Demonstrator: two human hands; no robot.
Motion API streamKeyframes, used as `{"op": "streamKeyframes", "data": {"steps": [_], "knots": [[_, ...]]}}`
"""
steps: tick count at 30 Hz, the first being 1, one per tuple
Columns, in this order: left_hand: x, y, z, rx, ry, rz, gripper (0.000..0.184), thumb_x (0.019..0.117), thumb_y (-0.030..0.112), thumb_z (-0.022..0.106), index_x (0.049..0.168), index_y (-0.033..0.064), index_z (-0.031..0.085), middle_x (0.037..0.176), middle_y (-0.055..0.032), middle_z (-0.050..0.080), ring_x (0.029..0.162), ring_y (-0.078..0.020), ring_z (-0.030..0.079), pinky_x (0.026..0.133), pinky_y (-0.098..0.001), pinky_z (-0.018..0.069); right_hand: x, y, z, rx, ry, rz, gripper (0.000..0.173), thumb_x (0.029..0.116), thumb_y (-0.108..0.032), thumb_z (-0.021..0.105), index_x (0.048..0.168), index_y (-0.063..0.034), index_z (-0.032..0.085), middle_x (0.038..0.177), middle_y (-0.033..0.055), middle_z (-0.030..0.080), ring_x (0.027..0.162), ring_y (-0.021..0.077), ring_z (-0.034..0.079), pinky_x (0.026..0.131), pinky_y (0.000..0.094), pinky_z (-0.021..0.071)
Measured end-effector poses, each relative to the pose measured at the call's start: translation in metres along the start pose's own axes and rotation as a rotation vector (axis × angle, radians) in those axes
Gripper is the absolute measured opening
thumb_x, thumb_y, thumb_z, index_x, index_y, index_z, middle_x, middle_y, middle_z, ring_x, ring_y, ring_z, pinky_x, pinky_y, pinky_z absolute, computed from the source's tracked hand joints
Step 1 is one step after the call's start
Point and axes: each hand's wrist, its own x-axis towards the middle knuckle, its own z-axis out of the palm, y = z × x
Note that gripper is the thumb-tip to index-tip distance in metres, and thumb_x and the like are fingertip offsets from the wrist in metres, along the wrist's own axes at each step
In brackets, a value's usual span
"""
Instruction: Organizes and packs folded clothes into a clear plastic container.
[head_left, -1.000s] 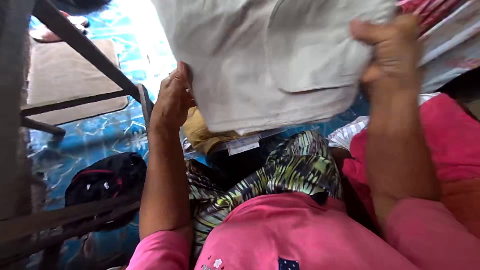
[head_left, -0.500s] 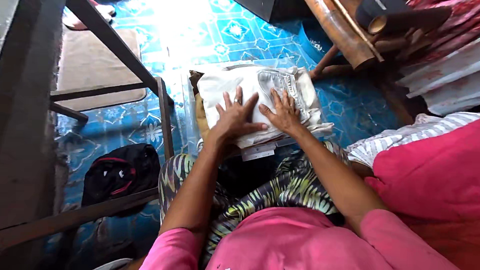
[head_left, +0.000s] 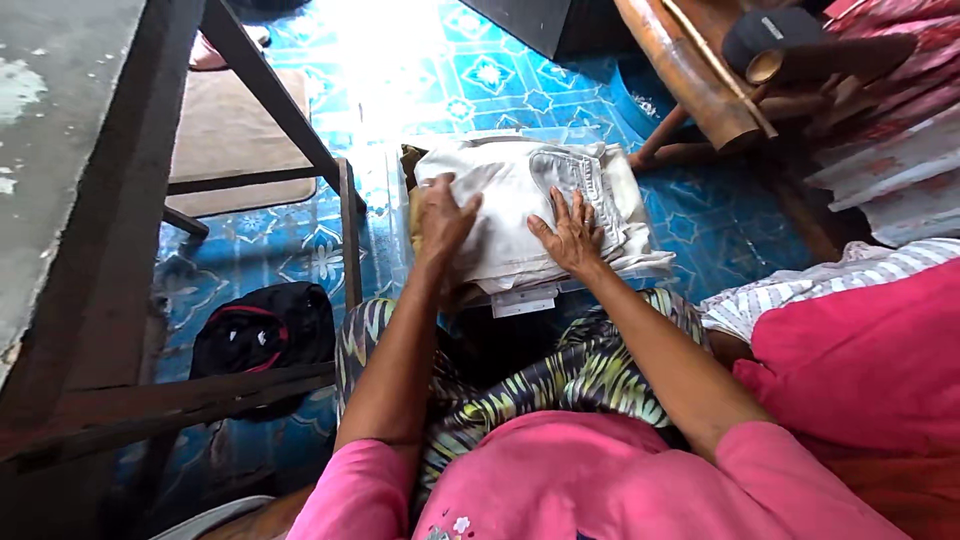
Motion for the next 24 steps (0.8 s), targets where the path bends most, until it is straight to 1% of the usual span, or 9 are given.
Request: {"op": "streamKeyframes", "data": {"steps": [5,8,12,14,15,17,20,22,24], "knots": [[0.004,-0.012,-0.019,0.177,-0.075,-0.253,0.061,0.0978,0.038,0.070,0.131,-0.0112,0.057,0.127,-0.0378,0.059,0.123,-0.0539,0.056,0.102,-0.0703,0.0415,0.000,0.006,0.001,0.017,0.019,-0.024,0.081,0.0997,-0.070,0.038,0.164,-0.0224,0.027,0.170,0.0247,0.012,0.153,0.0529,0.012,0.109,0.0794,0.0176],[0.003,-0.015,-0.014,-0.036,-0.044,-0.254,0.059,0.0935,0.026,0.076,0.134,-0.0105,0.054,0.128,-0.0347,0.060,0.124,-0.0477,0.057,0.105,-0.0653,0.0421,-0.008,0.012,-0.007,0.060,0.001,-0.059,0.072,0.1040,-0.059,0.041,0.162,-0.0169,0.033,0.168,0.0278,0.017,0.153,0.0521,0.015,0.114,0.0754,0.0166],[0.001,-0.012,-0.015,-0.702,0.034,-0.372,0.030,0.0923,0.009,0.071,0.119,0.0000,0.061,0.095,-0.0095,0.071,0.079,-0.0152,0.070,0.073,-0.0358,0.0600,-0.060,0.009,-0.033,0.382,0.086,-0.070,0.058,0.1017,-0.029,0.064,0.145,0.0059,0.049,0.149,0.0305,0.048,0.138,0.0453,0.047,0.112,0.0588,0.0387],[-0.004,0.002,-0.020,-0.949,0.040,-0.399,0.012,0.0950,0.005,0.062,0.106,0.0042,0.060,0.081,-0.0039,0.070,0.068,-0.0109,0.070,0.063,-0.0295,0.0603,-0.091,0.001,-0.049,0.624,0.141,0.057,0.040,0.1017,-0.022,0.064,0.131,0.0056,0.058,0.121,0.0216,0.066,0.108,0.0293,0.065,0.092,0.0449,0.0537],[-0.007,0.014,-0.022,-1.047,0.041,-0.375,0.007,0.0959,0.003,0.059,0.103,0.0059,0.059,0.079,-0.0026,0.070,0.067,-0.0098,0.070,0.062,-0.0278,0.0602,-0.101,-0.004,-0.056,0.788,0.134,0.157,0.027,0.1040,-0.021,0.061,0.115,0.0033,0.063,0.100,0.0125,0.068,0.088,0.0180,0.064,0.078,0.0355,0.0539],[-0.018,0.041,-0.025,-1.191,0.005,-0.270,0.011,0.0960,0.000,0.054,0.104,0.0076,0.056,0.081,-0.0020,0.069,0.071,-0.0097,0.070,0.066,-0.0282,0.0601,-0.112,-0.009,-0.068,1.123,-0.065,0.336,0.047,0.1116,-0.036,0.040,0.095,-0.0001,0.065,0.078,0.0053,0.069,0.068,0.0142,0.068,0.065,0.0303,0.0581],[-0.046,0.087,-0.021,-1.265,-0.093,-0.121,0.018,0.0936,-0.005,0.052,0.103,0.0107,0.051,0.081,-0.0007,0.068,0.070,-0.0093,0.069,0.063,-0.0276,0.0605,-0.114,-0.007,-0.069,1.559,-0.358,0.388,0.090,0.0990,-0.075,0.008,0.111,-0.0037,0.061,0.091,0.0131,0.073,0.081,0.0266,0.073,0.072,0.0418,0.0620],[-0.070,0.102,-0.016,-1.260,-0.199,-0.005,0.022,0.0924,-0.006,0.053,0.105,0.0126,0.053,0.085,0.0016,0.070,0.072,-0.0075,0.070,0.065,-0.0262,0.0613,-0.108,-0.010,-0.063,1.817,-0.307,0.366,0.084,0.0943,-0.082,0.019,0.121,-0.0146,0.061,0.100,0.0097,0.071,0.088,0.0254,0.072,0.073,0.0447,0.0616],[-0.088,0.106,-0.012,-1.215,-0.275,0.082,0.024,0.0920,-0.004,0.055,0.107,0.0147,0.059,0.091,0.0035,0.072,0.077,-0.0061,0.071,0.069,-0.0250,0.0616,-0.102,-0.017,-0.057,1.938,-0.134,0.352,0.050,0.1036,-0.063,0.036,0.108,-0.0216,0.063,0.090,-0.0006,0.070,0.081,0.0132,0.070,0.067,0.0337,0.0599]]}}
